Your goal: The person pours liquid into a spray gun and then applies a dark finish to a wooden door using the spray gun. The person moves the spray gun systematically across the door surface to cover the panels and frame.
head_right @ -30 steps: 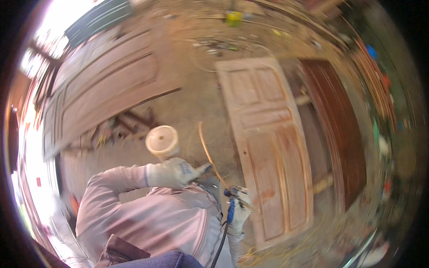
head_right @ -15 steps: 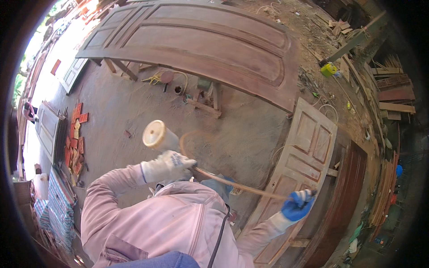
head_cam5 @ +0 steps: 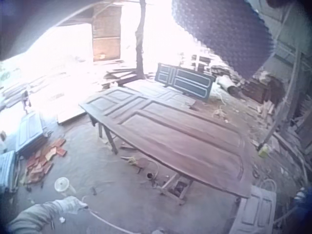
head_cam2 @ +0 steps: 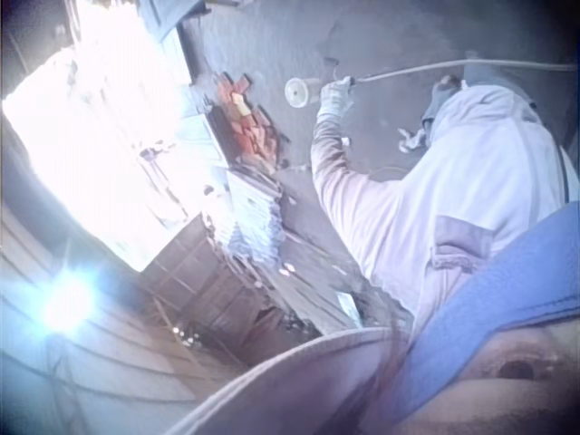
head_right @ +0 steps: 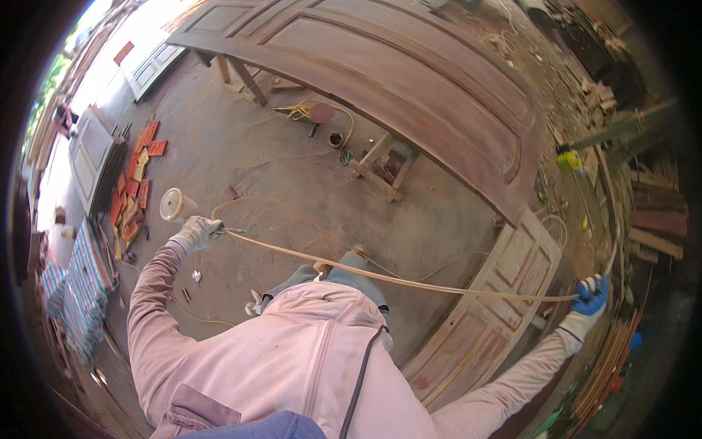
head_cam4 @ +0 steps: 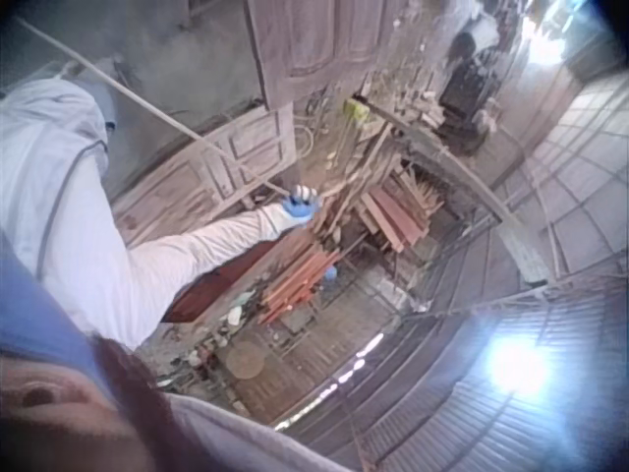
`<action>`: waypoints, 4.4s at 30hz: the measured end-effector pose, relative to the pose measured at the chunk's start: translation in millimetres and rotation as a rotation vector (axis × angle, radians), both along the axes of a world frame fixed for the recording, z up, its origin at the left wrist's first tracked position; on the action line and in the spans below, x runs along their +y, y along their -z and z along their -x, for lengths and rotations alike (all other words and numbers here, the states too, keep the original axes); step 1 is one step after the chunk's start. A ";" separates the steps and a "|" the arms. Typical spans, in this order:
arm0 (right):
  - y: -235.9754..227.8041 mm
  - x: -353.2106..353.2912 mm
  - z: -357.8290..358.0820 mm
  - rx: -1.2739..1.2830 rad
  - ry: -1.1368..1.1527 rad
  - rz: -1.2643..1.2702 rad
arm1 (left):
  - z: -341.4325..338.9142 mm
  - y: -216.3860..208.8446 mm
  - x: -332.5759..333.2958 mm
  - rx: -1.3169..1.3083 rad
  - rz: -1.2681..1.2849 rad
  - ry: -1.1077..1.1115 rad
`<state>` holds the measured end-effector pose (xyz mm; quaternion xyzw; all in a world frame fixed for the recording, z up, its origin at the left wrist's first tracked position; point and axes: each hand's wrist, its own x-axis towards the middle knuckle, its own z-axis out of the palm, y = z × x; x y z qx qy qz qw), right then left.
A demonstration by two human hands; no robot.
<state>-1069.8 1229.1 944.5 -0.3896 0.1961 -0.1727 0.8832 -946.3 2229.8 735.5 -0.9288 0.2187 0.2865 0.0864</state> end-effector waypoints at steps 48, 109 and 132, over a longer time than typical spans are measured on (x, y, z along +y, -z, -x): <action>57.6 840.6 -423.0 -0.814 -1.230 1.263 | -208.4 -226.9 131.3 -0.249 0.567 0.014; 24.5 1315.5 -846.8 -0.290 -1.040 1.050 | -802.5 -279.7 568.4 -0.134 0.532 0.638; 67.0 1303.0 -1021.3 0.018 -0.185 -0.186 | -981.2 -153.9 523.0 -0.216 1.206 -0.055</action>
